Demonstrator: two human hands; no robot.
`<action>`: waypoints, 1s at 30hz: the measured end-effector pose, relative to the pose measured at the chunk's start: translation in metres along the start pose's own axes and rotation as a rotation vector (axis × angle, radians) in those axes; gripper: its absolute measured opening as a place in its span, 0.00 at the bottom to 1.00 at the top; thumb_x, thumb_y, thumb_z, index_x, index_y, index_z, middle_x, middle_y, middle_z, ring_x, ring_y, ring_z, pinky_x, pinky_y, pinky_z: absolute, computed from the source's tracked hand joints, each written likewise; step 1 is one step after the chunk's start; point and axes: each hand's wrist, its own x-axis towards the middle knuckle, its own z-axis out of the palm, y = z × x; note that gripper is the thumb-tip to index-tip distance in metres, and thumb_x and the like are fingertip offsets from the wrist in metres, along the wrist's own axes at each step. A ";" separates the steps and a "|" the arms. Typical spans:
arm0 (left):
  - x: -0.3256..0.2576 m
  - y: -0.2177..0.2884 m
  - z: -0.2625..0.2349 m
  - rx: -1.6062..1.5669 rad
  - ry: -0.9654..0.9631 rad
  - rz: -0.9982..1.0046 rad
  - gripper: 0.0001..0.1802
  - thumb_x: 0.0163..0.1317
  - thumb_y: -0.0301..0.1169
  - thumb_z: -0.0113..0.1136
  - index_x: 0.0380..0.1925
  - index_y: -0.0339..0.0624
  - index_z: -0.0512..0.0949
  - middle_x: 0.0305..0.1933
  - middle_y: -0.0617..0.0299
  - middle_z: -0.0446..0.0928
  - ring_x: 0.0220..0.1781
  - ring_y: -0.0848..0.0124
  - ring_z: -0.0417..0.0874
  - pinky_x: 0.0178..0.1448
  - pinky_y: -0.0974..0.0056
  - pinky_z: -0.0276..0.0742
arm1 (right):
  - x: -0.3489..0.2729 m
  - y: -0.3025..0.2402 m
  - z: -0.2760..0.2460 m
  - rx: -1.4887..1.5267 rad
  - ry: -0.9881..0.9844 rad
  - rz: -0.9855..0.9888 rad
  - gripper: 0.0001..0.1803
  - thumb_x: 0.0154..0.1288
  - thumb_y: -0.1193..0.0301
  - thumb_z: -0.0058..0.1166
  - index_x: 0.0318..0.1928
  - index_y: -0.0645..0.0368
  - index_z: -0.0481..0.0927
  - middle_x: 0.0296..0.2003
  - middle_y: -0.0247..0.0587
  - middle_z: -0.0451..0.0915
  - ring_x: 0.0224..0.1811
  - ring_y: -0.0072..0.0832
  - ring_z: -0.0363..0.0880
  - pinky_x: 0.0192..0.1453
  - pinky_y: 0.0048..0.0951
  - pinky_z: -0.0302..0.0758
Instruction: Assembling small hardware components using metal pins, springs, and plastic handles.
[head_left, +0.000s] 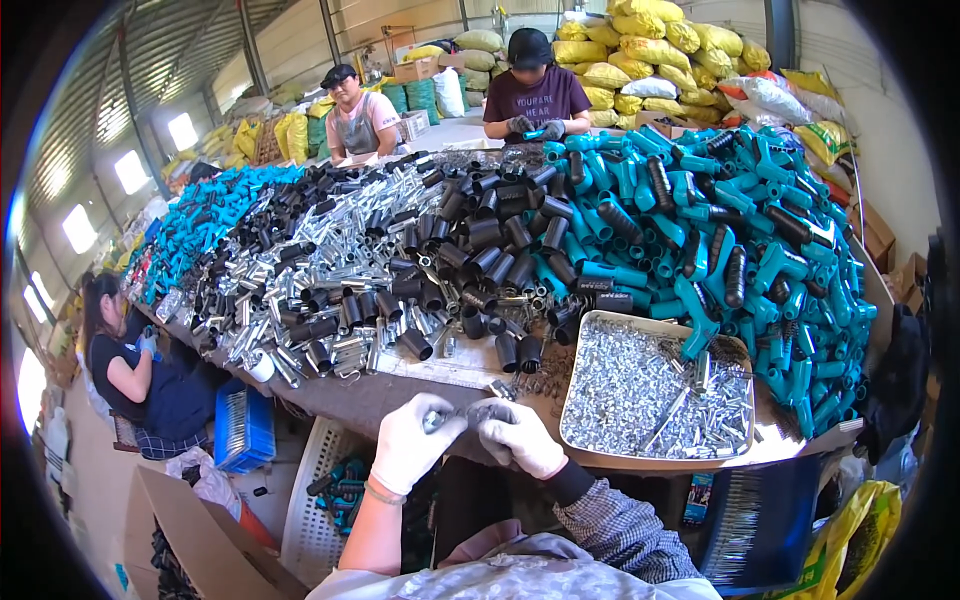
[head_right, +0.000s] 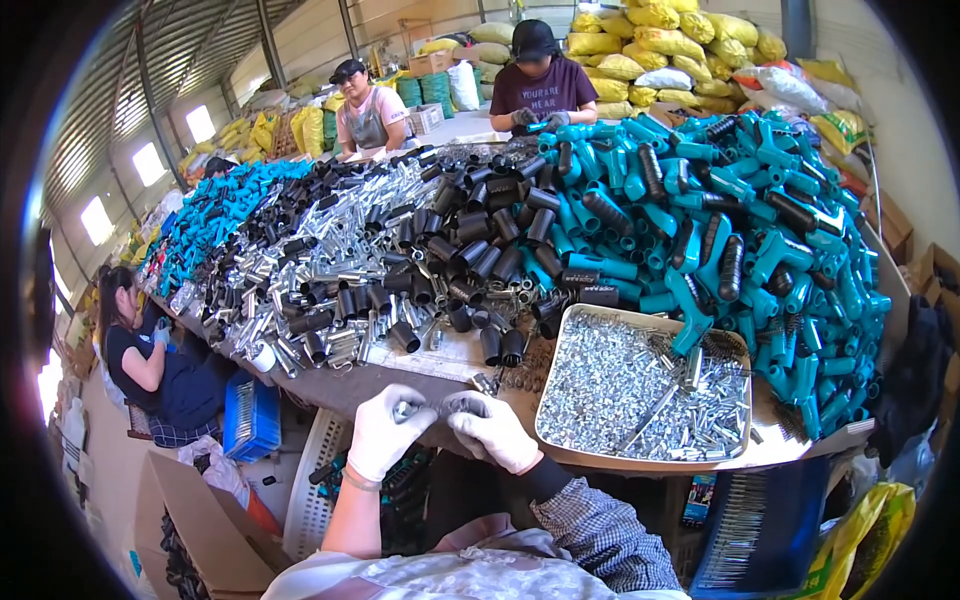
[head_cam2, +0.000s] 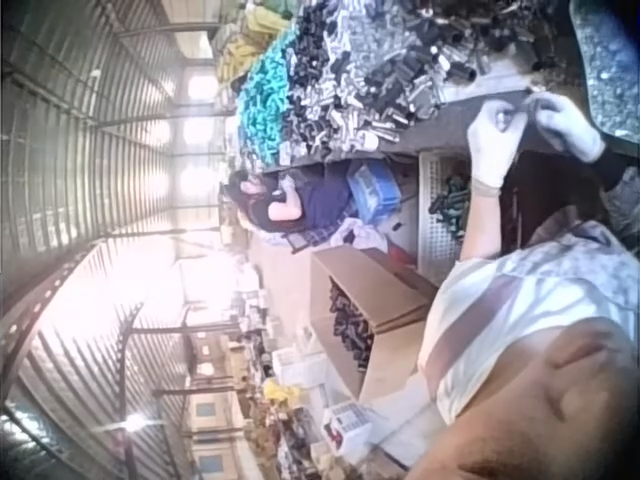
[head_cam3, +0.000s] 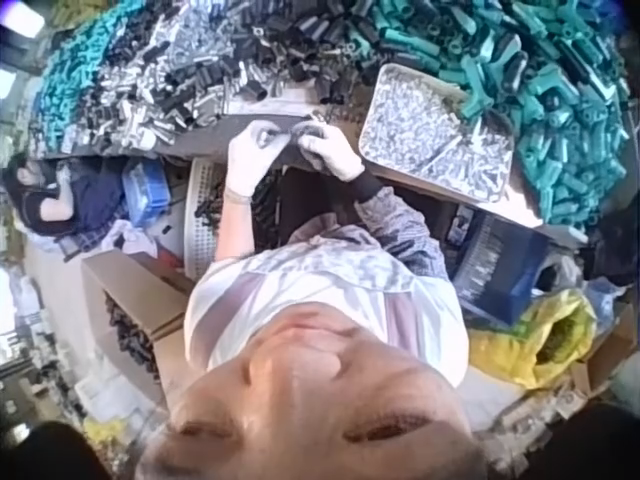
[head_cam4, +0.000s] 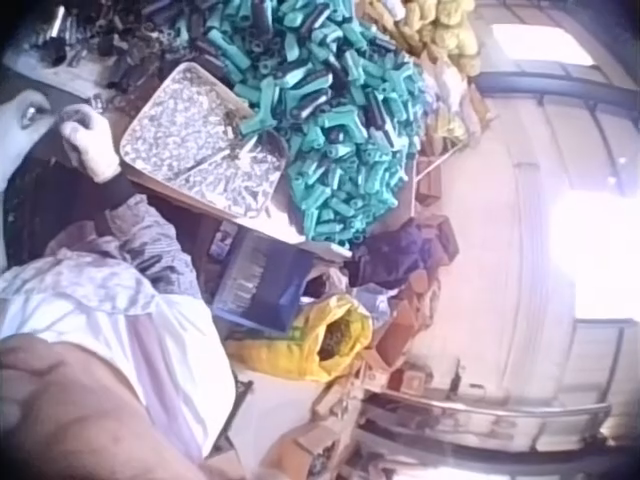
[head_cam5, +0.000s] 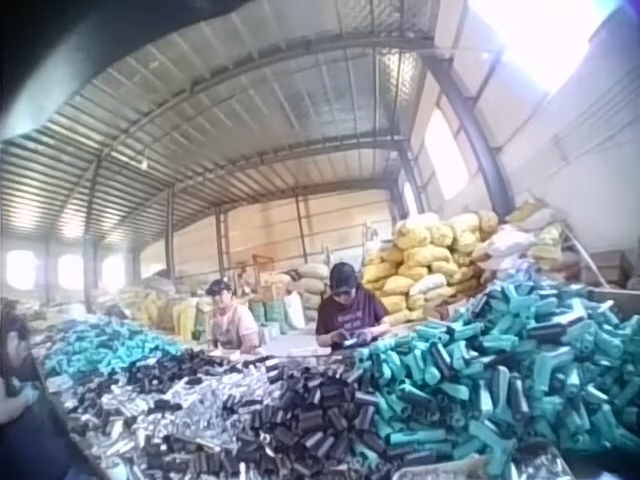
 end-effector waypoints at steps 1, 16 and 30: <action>-0.007 -0.001 0.003 -0.061 -0.016 -0.077 0.17 0.56 0.37 0.76 0.39 0.40 0.83 0.32 0.53 0.85 0.33 0.63 0.88 0.41 0.63 0.83 | -0.001 0.000 -0.001 -0.001 0.011 0.000 0.19 0.75 0.65 0.54 0.57 0.66 0.76 0.21 0.30 0.71 0.16 0.16 0.61 0.21 0.20 0.58; -0.031 -0.008 -0.060 0.418 -0.328 0.039 0.19 0.56 0.49 0.72 0.32 0.44 0.87 0.29 0.53 0.85 0.32 0.55 0.88 0.41 0.57 0.84 | 0.002 0.016 0.017 -1.152 -0.154 -0.250 0.22 0.62 0.57 0.66 0.55 0.48 0.84 0.41 0.47 0.86 0.43 0.45 0.86 0.48 0.36 0.83; -0.071 -0.049 -0.045 -0.702 -0.507 -0.976 0.17 0.71 0.43 0.60 0.38 0.39 0.80 0.26 0.61 0.78 0.17 0.77 0.69 0.20 0.69 0.63 | -0.006 0.027 0.024 -1.444 -0.238 -0.337 0.23 0.68 0.54 0.58 0.61 0.43 0.76 0.30 0.44 0.82 0.29 0.46 0.84 0.32 0.44 0.80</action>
